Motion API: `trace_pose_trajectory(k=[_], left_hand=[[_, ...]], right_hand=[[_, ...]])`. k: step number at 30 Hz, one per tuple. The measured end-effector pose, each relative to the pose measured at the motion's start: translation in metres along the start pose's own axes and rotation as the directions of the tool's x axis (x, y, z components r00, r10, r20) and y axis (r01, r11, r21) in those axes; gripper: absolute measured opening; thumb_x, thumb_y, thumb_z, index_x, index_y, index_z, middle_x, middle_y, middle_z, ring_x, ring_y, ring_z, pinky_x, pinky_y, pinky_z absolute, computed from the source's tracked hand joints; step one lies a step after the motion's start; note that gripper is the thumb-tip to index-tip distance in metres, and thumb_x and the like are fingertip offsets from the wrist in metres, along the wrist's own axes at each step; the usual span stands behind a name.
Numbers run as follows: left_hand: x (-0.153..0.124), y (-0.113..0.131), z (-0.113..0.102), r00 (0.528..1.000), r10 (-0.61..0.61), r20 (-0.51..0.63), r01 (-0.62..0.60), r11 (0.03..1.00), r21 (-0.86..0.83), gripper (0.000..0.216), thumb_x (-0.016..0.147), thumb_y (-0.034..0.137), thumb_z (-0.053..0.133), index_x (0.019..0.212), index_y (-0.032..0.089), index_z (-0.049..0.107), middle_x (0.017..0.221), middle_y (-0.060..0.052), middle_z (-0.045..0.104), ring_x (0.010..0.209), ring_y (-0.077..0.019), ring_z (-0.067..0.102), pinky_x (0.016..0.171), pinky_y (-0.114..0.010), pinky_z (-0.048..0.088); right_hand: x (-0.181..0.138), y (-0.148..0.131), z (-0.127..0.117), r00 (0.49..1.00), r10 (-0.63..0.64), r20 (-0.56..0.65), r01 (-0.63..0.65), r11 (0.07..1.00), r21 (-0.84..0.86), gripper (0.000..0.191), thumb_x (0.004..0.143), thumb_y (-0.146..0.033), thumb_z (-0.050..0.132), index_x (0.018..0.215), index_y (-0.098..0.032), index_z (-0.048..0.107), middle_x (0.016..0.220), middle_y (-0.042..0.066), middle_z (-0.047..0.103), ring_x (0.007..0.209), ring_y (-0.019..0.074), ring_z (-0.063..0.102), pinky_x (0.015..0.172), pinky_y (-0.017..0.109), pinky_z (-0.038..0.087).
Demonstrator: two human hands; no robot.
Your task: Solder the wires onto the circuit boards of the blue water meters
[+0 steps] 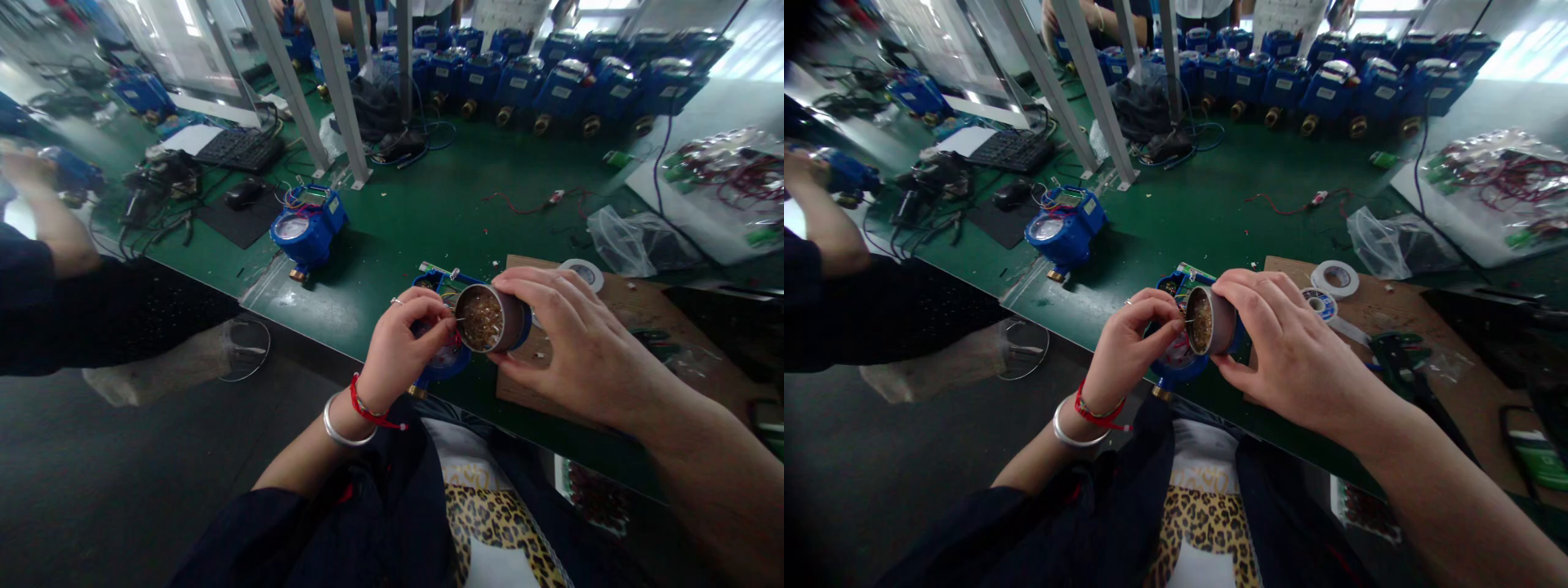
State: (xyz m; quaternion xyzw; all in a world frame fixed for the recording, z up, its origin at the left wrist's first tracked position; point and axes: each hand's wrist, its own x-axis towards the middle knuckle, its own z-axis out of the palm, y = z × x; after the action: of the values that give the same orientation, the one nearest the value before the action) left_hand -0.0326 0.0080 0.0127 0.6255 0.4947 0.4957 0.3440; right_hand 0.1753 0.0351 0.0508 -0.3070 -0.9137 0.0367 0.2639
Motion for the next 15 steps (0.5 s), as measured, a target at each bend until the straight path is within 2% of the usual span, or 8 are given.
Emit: trace_pose_trajectory(k=[15], left_hand=[[-0.0005,0.0014,0.0019,1.000,0.018,-0.010,-0.018,0.998,0.064,0.014,0.083,0.011,0.064,0.072,0.017,0.059,0.087,-0.003,0.061,0.087,-0.0147,0.058,0.079,-0.029,0.046]], right_hand=[[0.0026,-0.0067,-0.0007,0.997,-0.079,0.009,0.079,0.996,-0.036,0.065,0.082,-0.020,0.066,0.139,-0.018,0.035,0.132,0.017,0.054,0.121,0.0322,0.052,0.102,0.053,0.046]])
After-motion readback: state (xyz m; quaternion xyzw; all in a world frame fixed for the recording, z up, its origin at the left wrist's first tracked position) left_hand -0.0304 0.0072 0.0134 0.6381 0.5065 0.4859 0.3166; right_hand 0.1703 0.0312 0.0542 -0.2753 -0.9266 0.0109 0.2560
